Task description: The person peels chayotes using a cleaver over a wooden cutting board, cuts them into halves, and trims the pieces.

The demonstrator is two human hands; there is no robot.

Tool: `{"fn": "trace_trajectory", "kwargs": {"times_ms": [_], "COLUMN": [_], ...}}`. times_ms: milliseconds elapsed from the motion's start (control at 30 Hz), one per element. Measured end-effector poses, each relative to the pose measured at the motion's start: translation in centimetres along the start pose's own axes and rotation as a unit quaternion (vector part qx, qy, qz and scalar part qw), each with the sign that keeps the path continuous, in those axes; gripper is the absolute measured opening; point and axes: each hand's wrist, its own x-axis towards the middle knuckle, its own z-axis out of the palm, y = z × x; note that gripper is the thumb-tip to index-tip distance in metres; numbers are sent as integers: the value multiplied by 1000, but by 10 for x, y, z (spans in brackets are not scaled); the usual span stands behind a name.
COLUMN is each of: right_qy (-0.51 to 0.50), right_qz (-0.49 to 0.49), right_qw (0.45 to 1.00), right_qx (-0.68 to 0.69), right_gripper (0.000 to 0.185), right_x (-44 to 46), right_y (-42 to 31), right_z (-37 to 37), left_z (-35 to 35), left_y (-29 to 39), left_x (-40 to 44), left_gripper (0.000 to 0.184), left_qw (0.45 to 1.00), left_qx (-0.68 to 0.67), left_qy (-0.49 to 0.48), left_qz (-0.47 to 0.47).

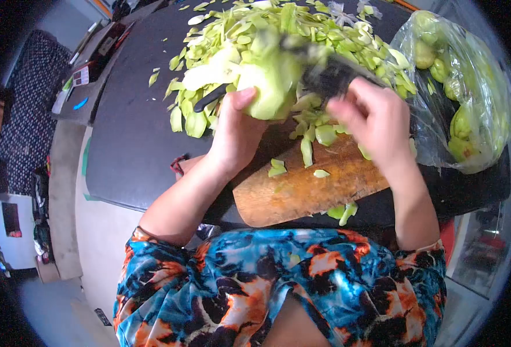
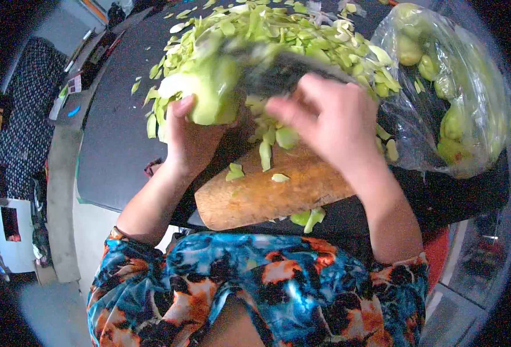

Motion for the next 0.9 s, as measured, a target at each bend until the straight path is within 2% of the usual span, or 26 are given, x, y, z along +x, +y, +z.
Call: {"fn": "trace_trajectory", "kwargs": {"times_ms": [33, 100, 133, 233, 333, 367, 433, 467, 500, 633, 700, 733, 767, 833, 900], "right_qy": [-4, 20, 34, 28, 39, 28, -21, -17, -12, -12, 7, 18, 20, 51, 94], "right_qz": [107, 153, 175, 122, -47, -112, -156, -158, -160, -155, -120, -100, -26, 69, 93], "right_qw": [994, 986, 984, 989, 992, 989, 983, 982, 982, 985, 992, 994, 998, 996, 991], "right_qx": [-9, -56, -25, 80, 109, 93, 97, 98, 98, 70, 49, 39, 50, 0, -14], "right_gripper": [53, 48, 45, 44, 50, 50, 59, 58, 58, 55, 55, 54, 52, 50, 47], "right_x": [3, 11, 13, 8, 0, -2, -9, -10, -11, -11, -9, -7, -4, 3, 8], "right_y": [10, 35, 41, 35, 0, -11, -20, -21, -21, -24, -16, -11, -7, 10, 28], "right_z": [2, 3, 3, -4, -16, -21, -20, -16, -10, -7, -3, -1, 1, 1, 4], "left_z": [0, -2, -2, 7, -2, -7, -28, -50, -59, -34, -16, -10, 0, 11, 7], "left_y": [-2, -6, -2, 7, 2, -2, -13, -17, -13, -25, -19, -10, 2, -4, -4], "left_x": [1, 1, 1, -3, -1, -3, -11, -8, -5, -11, -10, -6, -4, -8, -10], "left_gripper": [63, 66, 65, 64, 62, 63, 64, 65, 66, 66, 66, 86, 77, 73, 74], "left_qw": [1000, 1000, 999, 1000, 1000, 999, 986, 987, 962, 992, 992, 998, 997, 997, 1000], "left_qx": [-1, -4, -5, -26, -15, -26, -45, -103, -154, -117, -94, 54, 65, 11, 11], "left_qy": [-4, -15, -49, 10, 0, 35, 103, -45, -191, -7, 83, 15, 27, 74, 25], "left_qz": [0, -3, -2, 2, 20, -26, -121, -115, -118, -48, -11, 19, -17, -11, 3]}}
